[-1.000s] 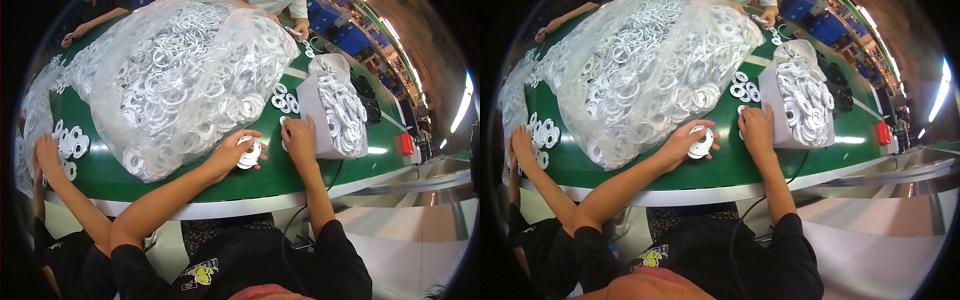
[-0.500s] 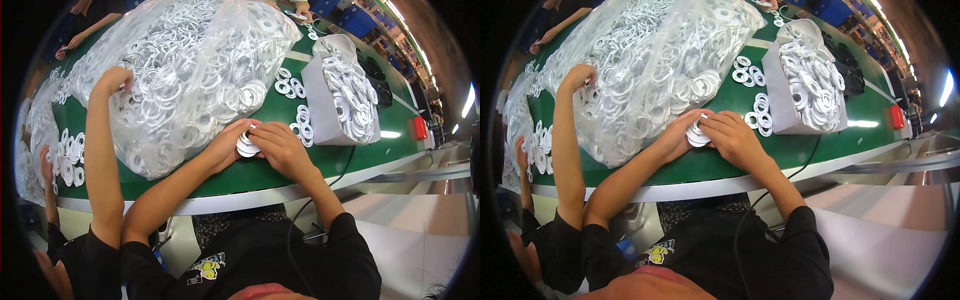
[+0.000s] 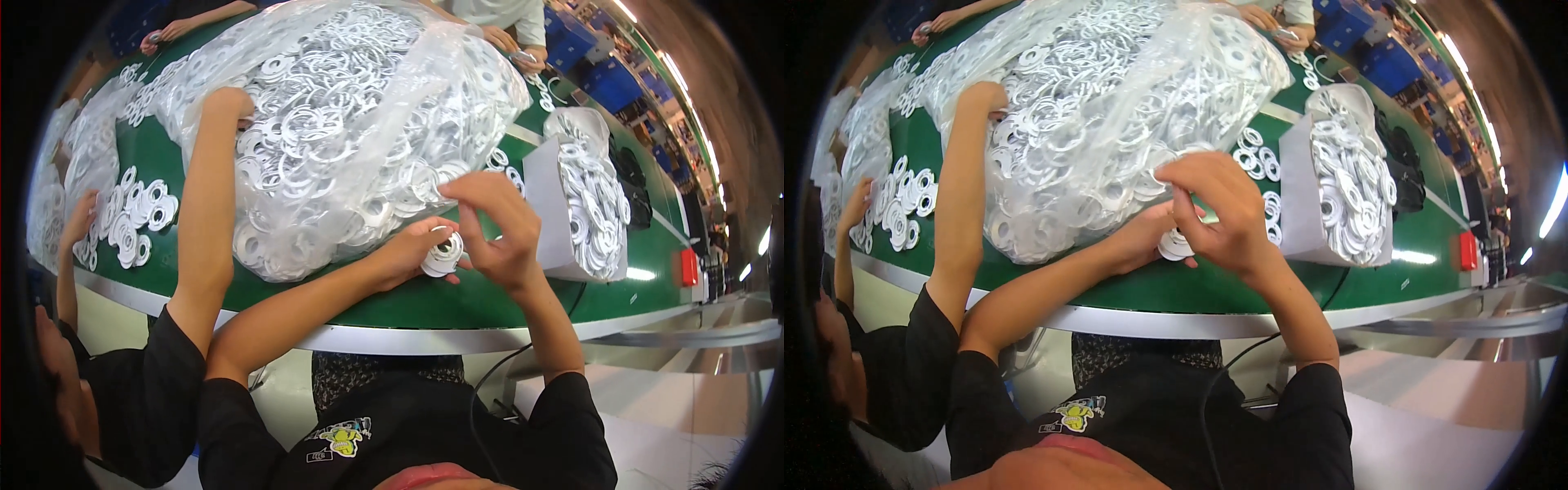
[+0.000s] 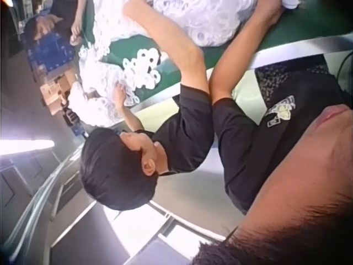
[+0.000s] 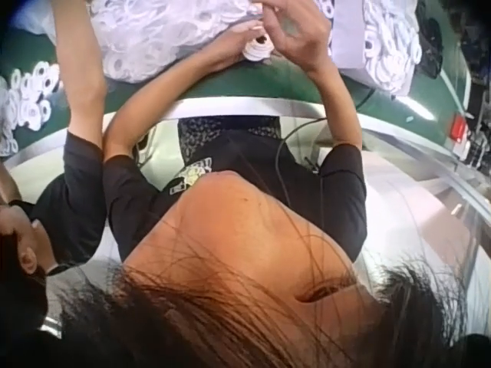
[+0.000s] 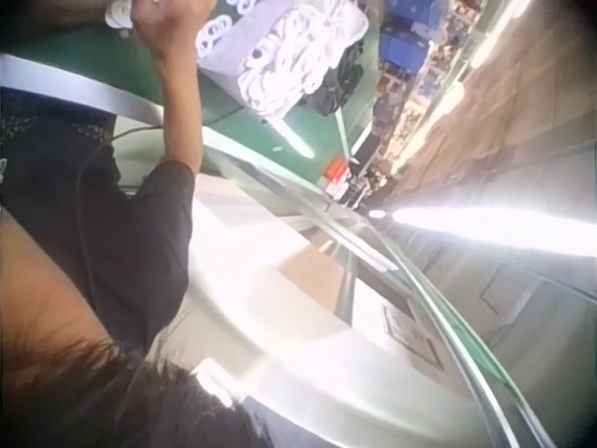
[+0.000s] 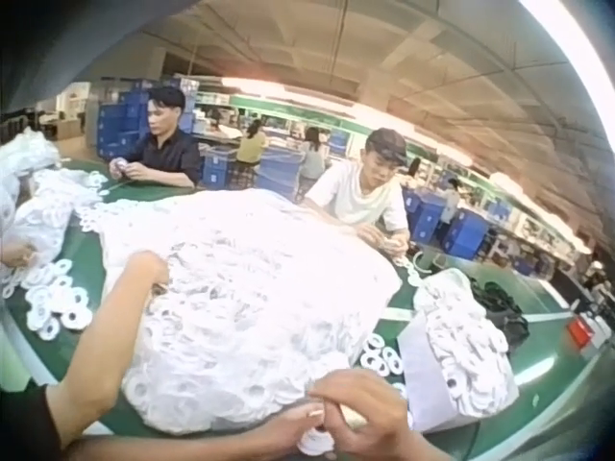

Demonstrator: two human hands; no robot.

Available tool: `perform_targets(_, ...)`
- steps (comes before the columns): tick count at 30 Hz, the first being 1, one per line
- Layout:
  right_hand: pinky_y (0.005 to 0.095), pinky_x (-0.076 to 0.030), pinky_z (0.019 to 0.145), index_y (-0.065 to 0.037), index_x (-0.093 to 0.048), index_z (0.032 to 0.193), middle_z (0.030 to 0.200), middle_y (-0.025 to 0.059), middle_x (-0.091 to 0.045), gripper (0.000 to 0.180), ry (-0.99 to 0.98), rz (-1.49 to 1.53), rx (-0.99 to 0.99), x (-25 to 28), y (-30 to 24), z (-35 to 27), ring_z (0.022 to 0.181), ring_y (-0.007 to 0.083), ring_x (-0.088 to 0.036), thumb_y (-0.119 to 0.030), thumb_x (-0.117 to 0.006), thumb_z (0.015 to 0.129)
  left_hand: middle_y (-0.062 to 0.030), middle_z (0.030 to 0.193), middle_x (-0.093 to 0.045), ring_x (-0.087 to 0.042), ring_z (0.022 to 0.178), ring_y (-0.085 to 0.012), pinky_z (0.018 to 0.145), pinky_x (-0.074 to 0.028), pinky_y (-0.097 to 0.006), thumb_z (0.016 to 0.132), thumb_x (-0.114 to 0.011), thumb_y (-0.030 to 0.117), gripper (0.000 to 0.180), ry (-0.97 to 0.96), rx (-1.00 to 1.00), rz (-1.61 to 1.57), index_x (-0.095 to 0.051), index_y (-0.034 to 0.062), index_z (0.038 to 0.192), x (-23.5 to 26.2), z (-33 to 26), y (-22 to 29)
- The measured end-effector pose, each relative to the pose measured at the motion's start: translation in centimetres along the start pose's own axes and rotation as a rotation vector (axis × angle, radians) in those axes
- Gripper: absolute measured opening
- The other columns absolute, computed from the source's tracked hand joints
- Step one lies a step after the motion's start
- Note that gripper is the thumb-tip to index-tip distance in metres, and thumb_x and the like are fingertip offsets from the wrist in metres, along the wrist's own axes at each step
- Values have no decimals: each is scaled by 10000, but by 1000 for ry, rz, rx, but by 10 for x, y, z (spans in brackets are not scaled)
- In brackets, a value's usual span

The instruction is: Inspecting and organizing white circular components for light fixtures at a factory assembly line.

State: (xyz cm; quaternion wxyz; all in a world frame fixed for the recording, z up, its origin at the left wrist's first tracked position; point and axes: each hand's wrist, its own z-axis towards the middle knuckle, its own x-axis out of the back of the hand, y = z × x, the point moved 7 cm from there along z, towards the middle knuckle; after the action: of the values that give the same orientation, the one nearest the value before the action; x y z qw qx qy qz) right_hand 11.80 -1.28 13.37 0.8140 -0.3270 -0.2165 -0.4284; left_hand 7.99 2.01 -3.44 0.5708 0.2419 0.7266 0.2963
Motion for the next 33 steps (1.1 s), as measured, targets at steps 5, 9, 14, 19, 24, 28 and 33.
perform_targets(5,310,-496,692,-48,-662,876,837,87,-661,189,121,158,217,-25,-28,88,770,234,-629,48,-631,716,-161,1099,-564,-628,966,-262,740,-560,-367,968,-436,297,363,-83,-10,-24,-401,8,1184,0,-1,-2)
perform_targets(9,379,-501,705,-41,-671,902,832,129,-663,164,-151,247,69,-88,-9,137,793,290,-638,-132,-632,771,-166,1122,-562,-631,934,-259,739,-562,-353,973,-404,285,372,-34,18,12,-407,1,1213,-4,-7,3)
perform_targets(14,337,-508,705,-23,-675,981,860,154,-679,290,-641,-300,-126,-157,36,139,754,261,-655,-227,-666,776,-151,1112,-569,-638,911,-246,706,-569,-335,992,-379,292,355,-40,-15,31,-415,7,1201,-4,-6,1)
perform_targets(19,352,-513,714,-60,-711,926,835,158,-681,219,-492,-37,-213,-141,56,135,774,274,-660,-199,-653,765,-143,1099,-580,-650,892,-242,678,-571,-326,986,-416,311,365,-10,29,24,-418,10,1193,-4,-2,-3)
perform_targets(24,260,-497,671,-35,-710,938,804,111,-702,197,-299,183,-367,-116,60,138,695,158,-649,-149,-661,786,-146,1097,-578,-650,904,-254,660,-574,-327,982,-427,306,360,-22,41,20,-421,5,1178,-3,0,-5)
perform_targets(28,243,-488,653,-30,-712,919,809,96,-701,179,-253,146,-353,-106,52,138,712,127,-638,-137,-669,782,-153,1097,-572,-649,906,-260,658,-577,-324,980,-431,307,362,-23,36,24,-418,0,1172,0,1,-6)
perform_targets(33,246,-484,671,2,-674,948,829,83,-673,194,-96,770,-618,-99,75,127,786,130,-626,-150,-667,827,-148,1091,-569,-643,924,-261,661,-579,-330,982,-425,301,353,-22,58,45,-413,5,1176,-4,2,-6)
